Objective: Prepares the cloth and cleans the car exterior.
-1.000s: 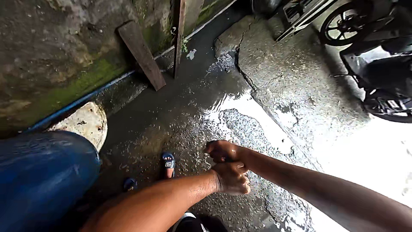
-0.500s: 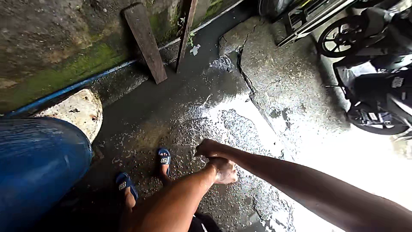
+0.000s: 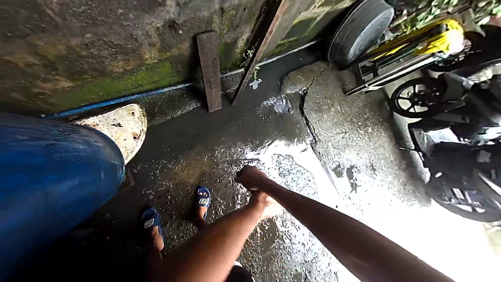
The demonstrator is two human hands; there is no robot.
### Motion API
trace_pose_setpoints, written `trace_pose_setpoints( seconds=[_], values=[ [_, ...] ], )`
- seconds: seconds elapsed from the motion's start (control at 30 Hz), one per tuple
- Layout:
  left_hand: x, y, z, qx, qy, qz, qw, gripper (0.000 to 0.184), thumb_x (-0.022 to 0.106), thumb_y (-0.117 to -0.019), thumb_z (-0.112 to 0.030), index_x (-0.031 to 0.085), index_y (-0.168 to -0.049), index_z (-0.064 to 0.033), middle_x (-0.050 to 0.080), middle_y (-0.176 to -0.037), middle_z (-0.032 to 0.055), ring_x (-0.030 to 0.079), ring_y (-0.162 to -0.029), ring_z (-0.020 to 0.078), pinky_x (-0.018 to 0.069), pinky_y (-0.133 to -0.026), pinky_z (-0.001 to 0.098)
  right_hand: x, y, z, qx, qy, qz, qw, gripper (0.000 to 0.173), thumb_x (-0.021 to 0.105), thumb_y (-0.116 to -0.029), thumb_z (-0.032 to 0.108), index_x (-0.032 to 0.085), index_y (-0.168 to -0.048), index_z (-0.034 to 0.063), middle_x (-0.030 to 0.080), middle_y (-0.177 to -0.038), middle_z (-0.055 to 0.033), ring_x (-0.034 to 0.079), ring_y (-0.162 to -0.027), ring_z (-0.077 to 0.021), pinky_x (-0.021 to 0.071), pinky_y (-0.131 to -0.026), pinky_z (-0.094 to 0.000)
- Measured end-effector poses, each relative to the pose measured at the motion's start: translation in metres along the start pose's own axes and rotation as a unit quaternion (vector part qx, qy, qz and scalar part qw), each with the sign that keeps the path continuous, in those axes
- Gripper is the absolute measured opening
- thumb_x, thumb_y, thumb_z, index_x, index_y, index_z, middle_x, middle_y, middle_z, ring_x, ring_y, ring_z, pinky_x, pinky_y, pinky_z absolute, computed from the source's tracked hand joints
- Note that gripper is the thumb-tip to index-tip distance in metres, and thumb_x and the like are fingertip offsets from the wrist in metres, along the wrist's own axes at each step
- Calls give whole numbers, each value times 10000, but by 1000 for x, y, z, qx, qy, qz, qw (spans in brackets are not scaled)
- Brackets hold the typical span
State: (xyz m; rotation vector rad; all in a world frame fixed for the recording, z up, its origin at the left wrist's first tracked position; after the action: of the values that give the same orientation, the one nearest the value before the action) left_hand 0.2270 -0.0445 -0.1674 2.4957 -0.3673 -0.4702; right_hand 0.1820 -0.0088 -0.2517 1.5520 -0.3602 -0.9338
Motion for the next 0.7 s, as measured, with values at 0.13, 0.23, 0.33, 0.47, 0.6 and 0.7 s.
trace_pose_setpoints(
  seconds=[0.13, 0.23, 0.33, 0.47, 0.6, 0.7],
  values=[
    [29, 48, 55, 185, -174, -77, 964, 146, 581, -994, -125, 726, -995, -107, 725, -977, 99, 658, -1040, 297, 369, -1118, 518, -36, 10, 12, -135, -291, -137, 937, 308, 702, -963, 358, 718, -953, 50, 643, -789, -95, 593, -697, -209, 513, -680, -463],
    [14, 127, 106, 97, 113, -271, 951, 190, 574, -909, -37, 753, -970, -62, 723, -1066, 100, 668, -1068, 224, 515, -1007, 411, -67, 48, 26, -206, -365, -317, 851, 289, 723, -945, 335, 676, -851, 66, 605, -700, -69, 576, -624, -204, 494, -605, -468],
    [-2, 181, 124, 5, 521, -370, 769, 305, 478, -1010, -105, 605, -1258, 17, 654, -1242, 153, 679, -1059, 253, 594, -853, 421, -59, 117, 71, -295, -245, -444, 810, 228, 708, -935, 300, 692, -880, 79, 658, -689, -69, 659, -622, -223, 554, -597, -495],
    [-29, 238, 91, 72, 791, -286, 536, 508, 303, -1080, -494, 620, -1205, -118, 697, -1057, 145, 699, -928, 285, 596, -794, 486, 12, 218, 151, -477, -73, -488, 727, 251, 815, -762, 291, 750, -919, 107, 719, -774, -38, 710, -723, -198, 605, -654, -469],
    [-24, 291, 91, 154, 802, -280, 504, 366, 396, -1085, -305, 698, -1065, -101, 730, -898, 64, 720, -824, 149, 616, -732, 324, 67, 279, 185, -562, -285, -513, 583, 174, 752, -783, 185, 669, -759, 34, 680, -708, -73, 684, -708, -179, 584, -666, -383],
    [-30, 328, 84, 165, 715, -430, 526, 316, 357, -1034, -94, 639, -1142, -188, 732, -851, -10, 724, -752, 104, 624, -684, 289, 85, 299, 189, -510, -605, -432, 431, 203, 692, -922, 130, 643, -774, 0, 639, -686, -37, 632, -644, -75, 554, -621, -250]
  ],
)
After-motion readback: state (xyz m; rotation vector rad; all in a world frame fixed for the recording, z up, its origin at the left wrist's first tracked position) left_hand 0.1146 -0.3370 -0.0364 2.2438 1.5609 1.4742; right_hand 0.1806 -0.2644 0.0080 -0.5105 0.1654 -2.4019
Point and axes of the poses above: each hand's wrist, its own y-axis away from the middle knuckle, its own x-axis out of the palm, z = x × y, the point moved 6 cm from there along -y, towards the middle knuckle
